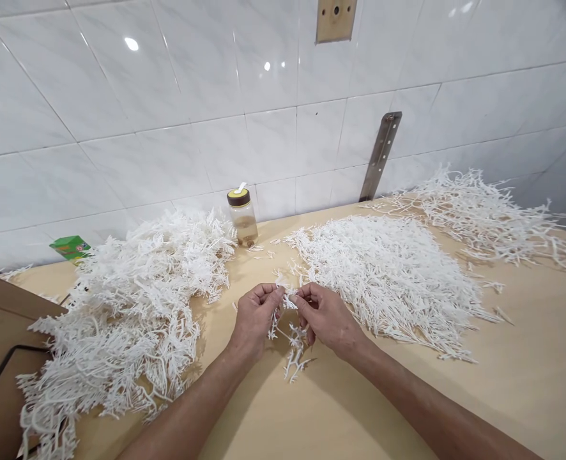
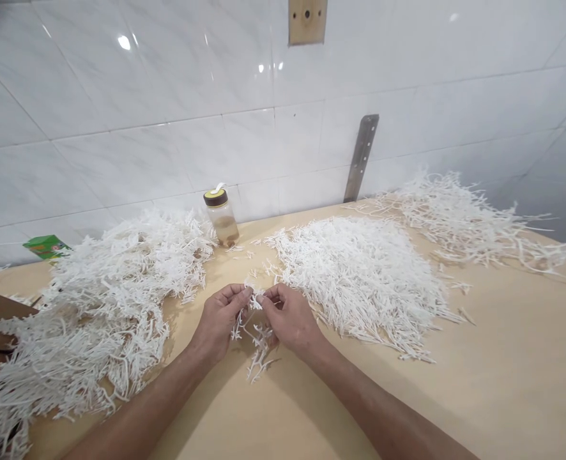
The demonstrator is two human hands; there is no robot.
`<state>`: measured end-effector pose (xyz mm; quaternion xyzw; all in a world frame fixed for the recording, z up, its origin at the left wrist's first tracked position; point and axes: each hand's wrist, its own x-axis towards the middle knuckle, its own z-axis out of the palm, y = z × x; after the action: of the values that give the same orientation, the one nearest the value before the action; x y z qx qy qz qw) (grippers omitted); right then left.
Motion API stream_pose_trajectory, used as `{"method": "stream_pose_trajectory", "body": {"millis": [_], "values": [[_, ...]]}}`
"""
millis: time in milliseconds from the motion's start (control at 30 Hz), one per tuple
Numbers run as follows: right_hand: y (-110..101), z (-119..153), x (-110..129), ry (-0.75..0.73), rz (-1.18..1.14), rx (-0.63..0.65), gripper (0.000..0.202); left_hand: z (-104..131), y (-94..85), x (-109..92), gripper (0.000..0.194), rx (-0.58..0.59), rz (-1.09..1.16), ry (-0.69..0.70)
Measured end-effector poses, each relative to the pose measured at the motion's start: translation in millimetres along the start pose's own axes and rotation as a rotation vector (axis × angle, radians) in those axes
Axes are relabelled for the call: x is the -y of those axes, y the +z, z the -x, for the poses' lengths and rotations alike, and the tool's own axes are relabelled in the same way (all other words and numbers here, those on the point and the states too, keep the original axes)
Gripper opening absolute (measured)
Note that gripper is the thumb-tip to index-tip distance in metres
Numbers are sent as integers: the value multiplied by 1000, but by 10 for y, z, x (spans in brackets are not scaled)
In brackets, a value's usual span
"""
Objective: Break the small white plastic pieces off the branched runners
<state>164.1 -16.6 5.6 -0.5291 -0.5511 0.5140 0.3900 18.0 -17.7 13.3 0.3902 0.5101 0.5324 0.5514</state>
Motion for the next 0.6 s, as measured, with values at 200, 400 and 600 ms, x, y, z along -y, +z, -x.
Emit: {"method": "stream_pose_trajectory", "body": {"millis": [200,400,600], "values": [[42,38,0,-29,67,113,16,3,-1,-32,39,-3,19,-51],[12,19,-90,21,-99,194,23,-42,-47,1,32,-19,-56,26],[-23,15,-38,131,-308,211,43,-67,-69,45,22,-16,-144,211]]}}
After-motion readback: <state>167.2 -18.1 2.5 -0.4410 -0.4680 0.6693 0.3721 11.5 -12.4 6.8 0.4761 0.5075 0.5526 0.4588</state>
